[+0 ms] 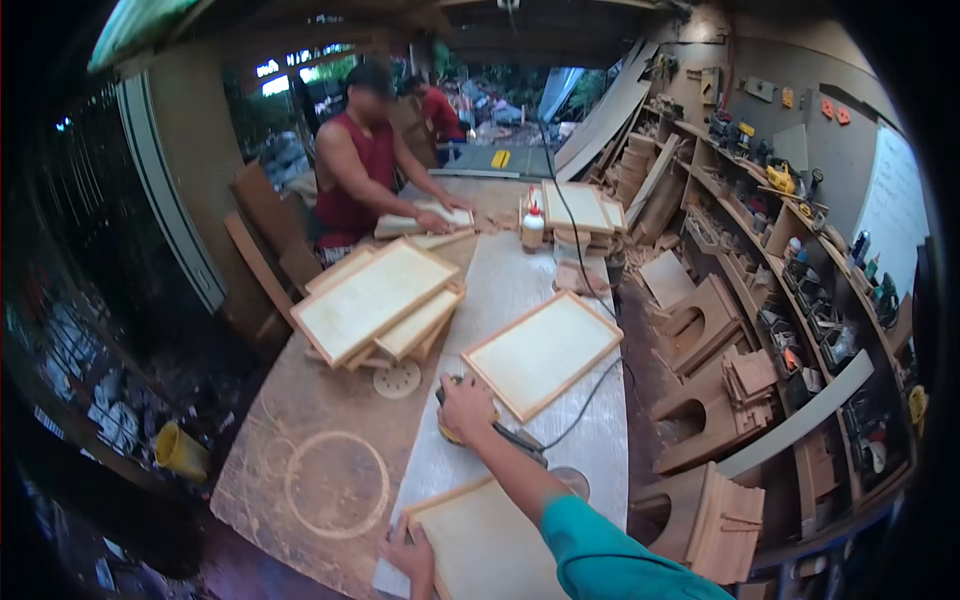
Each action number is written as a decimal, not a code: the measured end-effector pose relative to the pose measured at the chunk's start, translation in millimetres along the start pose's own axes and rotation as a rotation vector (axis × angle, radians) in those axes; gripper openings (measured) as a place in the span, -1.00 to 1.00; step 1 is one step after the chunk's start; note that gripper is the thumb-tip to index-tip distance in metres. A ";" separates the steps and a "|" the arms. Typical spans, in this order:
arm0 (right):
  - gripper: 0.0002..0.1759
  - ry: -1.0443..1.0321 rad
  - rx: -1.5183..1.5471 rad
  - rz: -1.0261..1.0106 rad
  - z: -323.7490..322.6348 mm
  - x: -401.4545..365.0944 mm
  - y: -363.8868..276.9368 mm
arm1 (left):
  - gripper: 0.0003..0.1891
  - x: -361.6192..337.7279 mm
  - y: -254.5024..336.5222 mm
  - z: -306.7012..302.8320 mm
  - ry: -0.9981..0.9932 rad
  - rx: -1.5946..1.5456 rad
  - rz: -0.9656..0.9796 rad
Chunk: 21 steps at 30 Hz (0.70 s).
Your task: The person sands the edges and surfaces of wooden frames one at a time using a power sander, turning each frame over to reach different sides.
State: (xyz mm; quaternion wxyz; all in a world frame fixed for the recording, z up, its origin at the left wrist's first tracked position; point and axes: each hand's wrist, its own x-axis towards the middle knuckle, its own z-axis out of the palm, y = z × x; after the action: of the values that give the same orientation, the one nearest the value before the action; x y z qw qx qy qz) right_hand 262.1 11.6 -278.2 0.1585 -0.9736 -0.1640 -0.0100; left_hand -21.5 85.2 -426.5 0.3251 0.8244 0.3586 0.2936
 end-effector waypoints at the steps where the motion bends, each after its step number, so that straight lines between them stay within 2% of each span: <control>1: -0.33 -0.011 -0.011 -0.006 -1.7 -3.5 0.1 | -0.51 -1.8 -3.5 2.2 0.001 0.008 -0.004; 5: -0.32 0.006 -0.050 -0.017 3.2 -0.4 2.4 | -0.50 0.8 -0.7 -1.1 -0.034 0.007 0.051; 6: -0.47 0.056 -0.059 -0.034 2.2 -2.7 2.1 | -0.48 0.8 0.6 -4.8 -0.075 -0.012 0.053; 7: -0.47 0.041 -0.059 -0.045 1.6 -4.4 2.0 | -0.48 -1.7 1.3 -7.7 -0.072 -0.004 0.037; 9: -0.47 0.061 -0.056 -0.045 -1.5 -4.3 1.3 | -0.47 1.6 0.0 -17.4 -0.124 -0.059 0.155; 21: -0.40 -0.017 -0.097 -0.035 -6.6 -2.7 -3.6 | -0.54 -2.5 -2.0 -17.2 -0.065 -0.084 0.171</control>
State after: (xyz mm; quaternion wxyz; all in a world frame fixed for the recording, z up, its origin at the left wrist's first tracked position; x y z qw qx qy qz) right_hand 258.6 11.9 -271.0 0.1096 -0.9771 -0.1819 -0.0126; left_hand -36.1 89.9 -418.0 0.3444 0.8467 0.2638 0.3081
